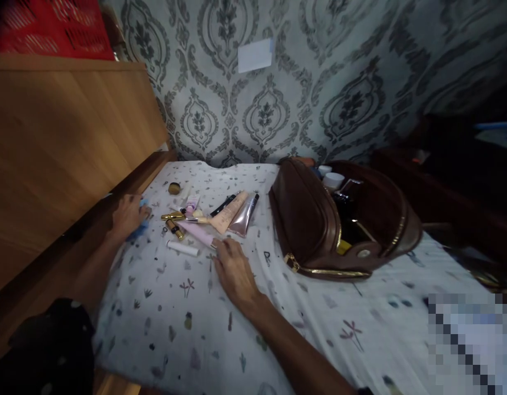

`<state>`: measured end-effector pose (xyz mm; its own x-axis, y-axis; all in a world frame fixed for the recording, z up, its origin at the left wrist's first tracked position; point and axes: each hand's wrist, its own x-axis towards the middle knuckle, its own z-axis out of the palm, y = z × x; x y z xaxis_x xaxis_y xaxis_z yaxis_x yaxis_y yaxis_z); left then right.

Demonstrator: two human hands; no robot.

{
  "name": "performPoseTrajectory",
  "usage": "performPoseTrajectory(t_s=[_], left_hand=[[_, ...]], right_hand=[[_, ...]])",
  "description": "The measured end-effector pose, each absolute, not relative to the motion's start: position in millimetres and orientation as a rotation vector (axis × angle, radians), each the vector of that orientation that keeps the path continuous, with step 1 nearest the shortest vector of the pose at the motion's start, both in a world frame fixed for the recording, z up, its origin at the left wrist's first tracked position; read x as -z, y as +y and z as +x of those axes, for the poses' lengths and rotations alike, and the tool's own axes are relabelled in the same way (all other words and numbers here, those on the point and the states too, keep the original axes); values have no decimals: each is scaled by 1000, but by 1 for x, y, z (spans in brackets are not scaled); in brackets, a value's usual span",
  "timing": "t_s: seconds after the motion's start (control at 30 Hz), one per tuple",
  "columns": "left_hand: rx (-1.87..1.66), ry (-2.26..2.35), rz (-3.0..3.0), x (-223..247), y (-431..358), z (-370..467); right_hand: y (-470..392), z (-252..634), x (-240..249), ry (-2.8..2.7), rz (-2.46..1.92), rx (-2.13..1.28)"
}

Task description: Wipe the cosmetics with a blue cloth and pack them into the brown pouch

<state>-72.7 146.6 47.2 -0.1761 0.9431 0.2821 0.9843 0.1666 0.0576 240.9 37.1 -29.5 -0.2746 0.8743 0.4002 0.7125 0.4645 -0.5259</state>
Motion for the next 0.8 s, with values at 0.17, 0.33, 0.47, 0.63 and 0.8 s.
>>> performPoseTrajectory(t_s=[0.17,0.33,0.47,0.63,0.8], left_hand=[[176,-2486,-1808,-35,170,-101],[290,-2415,-1850,-26,170,-107],[475,-2320,-1860,-34,166,-104],[1146,-2211,-2064,-55,160,-79],[2040,-2367,-2381,-55,123,-11]], right_hand=[[36,242,26,-2135,-1260,-304],[35,241,24,-2245,-1196,-186],[40,245,27,-2077,-1251,-52],[47,251,30,-1896,-1402,76],[45,250,23,-1810,-1200,-67]])
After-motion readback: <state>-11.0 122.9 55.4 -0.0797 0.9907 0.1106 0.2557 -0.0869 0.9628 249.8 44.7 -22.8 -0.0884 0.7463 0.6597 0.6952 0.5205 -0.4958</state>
